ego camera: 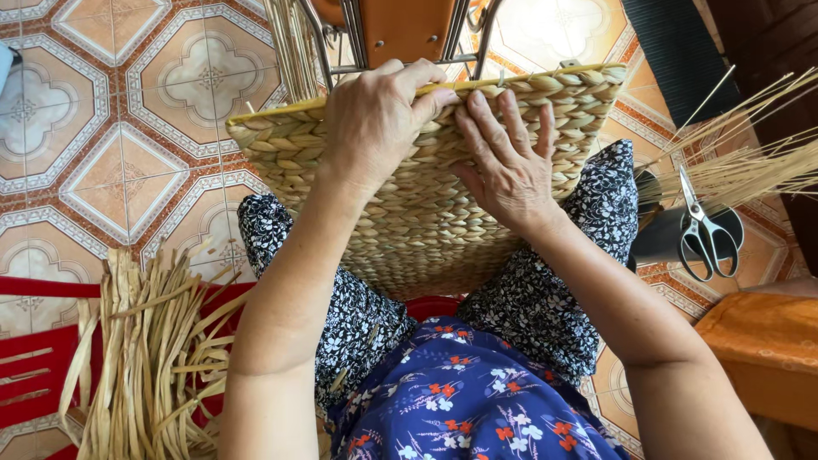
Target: The person uses scissors to trim the excess woven fibers along the edges of a large mat. They systematically cut the protruding strands to create a clean, even border and then smooth the surface with their hands.
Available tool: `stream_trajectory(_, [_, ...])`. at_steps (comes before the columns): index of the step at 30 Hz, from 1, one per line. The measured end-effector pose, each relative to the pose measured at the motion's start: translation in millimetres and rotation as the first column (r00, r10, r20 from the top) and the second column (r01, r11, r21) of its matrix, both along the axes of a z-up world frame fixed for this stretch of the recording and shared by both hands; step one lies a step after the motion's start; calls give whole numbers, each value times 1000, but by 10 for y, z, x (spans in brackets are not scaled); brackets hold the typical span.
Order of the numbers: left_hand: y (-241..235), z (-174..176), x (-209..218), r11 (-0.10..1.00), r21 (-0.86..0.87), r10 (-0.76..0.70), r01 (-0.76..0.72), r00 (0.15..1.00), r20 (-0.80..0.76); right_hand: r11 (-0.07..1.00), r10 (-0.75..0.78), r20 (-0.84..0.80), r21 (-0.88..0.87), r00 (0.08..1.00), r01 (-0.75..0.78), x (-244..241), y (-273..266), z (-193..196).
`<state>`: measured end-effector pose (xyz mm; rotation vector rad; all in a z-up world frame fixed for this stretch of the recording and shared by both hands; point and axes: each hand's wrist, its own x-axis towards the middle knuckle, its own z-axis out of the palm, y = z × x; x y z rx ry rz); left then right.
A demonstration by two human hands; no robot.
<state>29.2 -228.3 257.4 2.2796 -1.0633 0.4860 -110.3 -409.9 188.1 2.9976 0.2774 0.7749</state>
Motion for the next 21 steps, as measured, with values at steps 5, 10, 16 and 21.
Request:
stream_trajectory(5, [-45, -13, -65, 995, 16, 98, -99, 993, 62, 997, 3, -42, 80, 999, 0, 52, 98, 134])
stream_trajectory(10, [-73, -14, -117, 986, 9, 165, -167, 978, 125, 974, -37, -82, 221, 996, 54, 134, 215, 346])
stream_trajectory(16, [-48, -4, -159, 989, 26, 144, -147, 984, 104, 951, 79, 11, 299, 997, -79, 18, 96, 418])
stream_trajectory(21, [138, 56, -92, 993, 115, -19, 5, 993, 115, 906, 19, 236, 407, 972, -116, -275, -192, 289])
